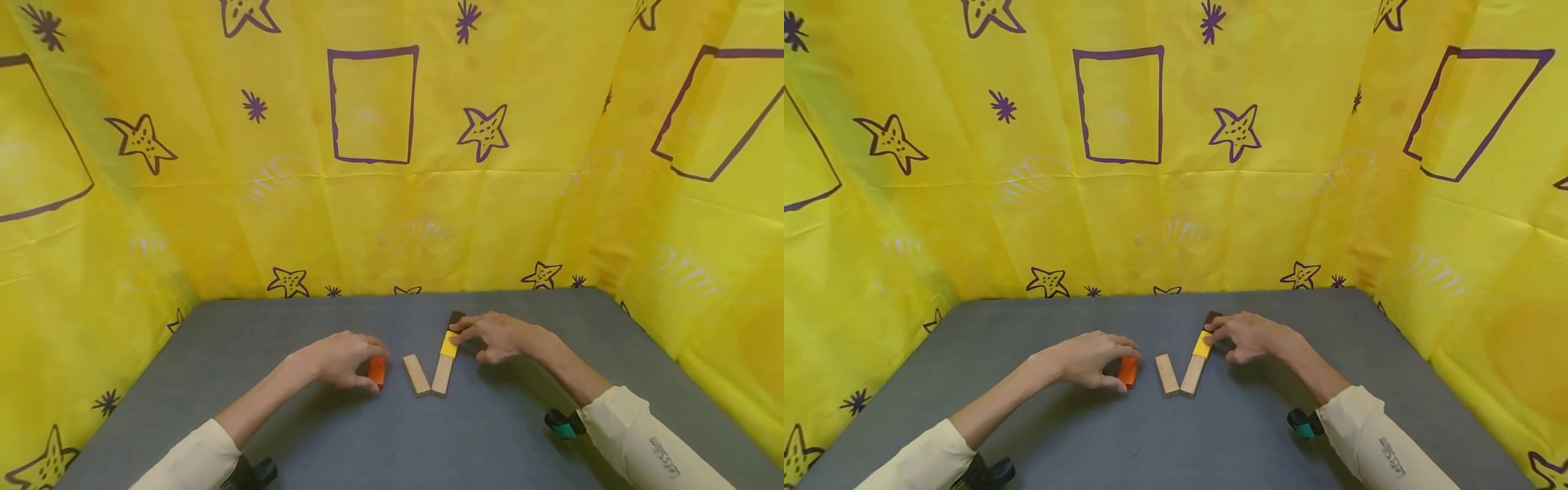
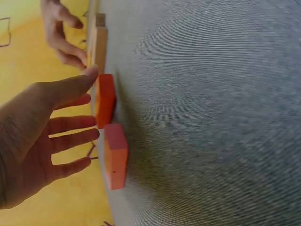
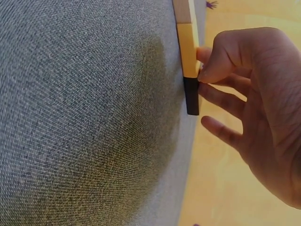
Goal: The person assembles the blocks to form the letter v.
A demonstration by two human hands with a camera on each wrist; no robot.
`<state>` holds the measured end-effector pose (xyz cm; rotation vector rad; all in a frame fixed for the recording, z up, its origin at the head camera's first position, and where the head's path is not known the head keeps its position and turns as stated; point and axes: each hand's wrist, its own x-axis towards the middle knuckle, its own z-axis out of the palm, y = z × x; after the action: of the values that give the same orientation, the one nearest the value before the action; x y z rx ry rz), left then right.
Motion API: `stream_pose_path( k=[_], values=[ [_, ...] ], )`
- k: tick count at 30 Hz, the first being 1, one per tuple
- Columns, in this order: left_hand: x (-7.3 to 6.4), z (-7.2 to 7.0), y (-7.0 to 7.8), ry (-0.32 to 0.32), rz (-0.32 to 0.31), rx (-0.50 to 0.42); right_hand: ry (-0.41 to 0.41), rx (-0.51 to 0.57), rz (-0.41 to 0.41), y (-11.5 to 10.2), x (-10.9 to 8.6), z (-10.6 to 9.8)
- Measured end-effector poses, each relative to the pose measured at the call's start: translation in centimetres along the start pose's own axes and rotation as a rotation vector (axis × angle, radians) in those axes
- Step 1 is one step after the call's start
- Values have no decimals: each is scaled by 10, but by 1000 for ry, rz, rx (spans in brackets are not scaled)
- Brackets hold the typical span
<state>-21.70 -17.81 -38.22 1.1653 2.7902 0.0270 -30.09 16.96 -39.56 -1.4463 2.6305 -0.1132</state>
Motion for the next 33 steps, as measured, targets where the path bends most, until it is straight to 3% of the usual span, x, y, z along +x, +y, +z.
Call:
stream_pose_path(
  k=[7, 20, 29, 33],
  values=[
    [3, 8, 1, -22, 16, -2, -3, 14, -1, 1, 1, 2],
    [6, 3, 3, -20, -16, -4, -2, 15, 8, 1, 3, 2],
    [14, 0, 1, 55, -32, -22, 5, 15, 11, 0, 0, 3],
    [20, -7, 2, 84, -63, -43, -3, 21, 29, 2, -1, 3]
  ],
)
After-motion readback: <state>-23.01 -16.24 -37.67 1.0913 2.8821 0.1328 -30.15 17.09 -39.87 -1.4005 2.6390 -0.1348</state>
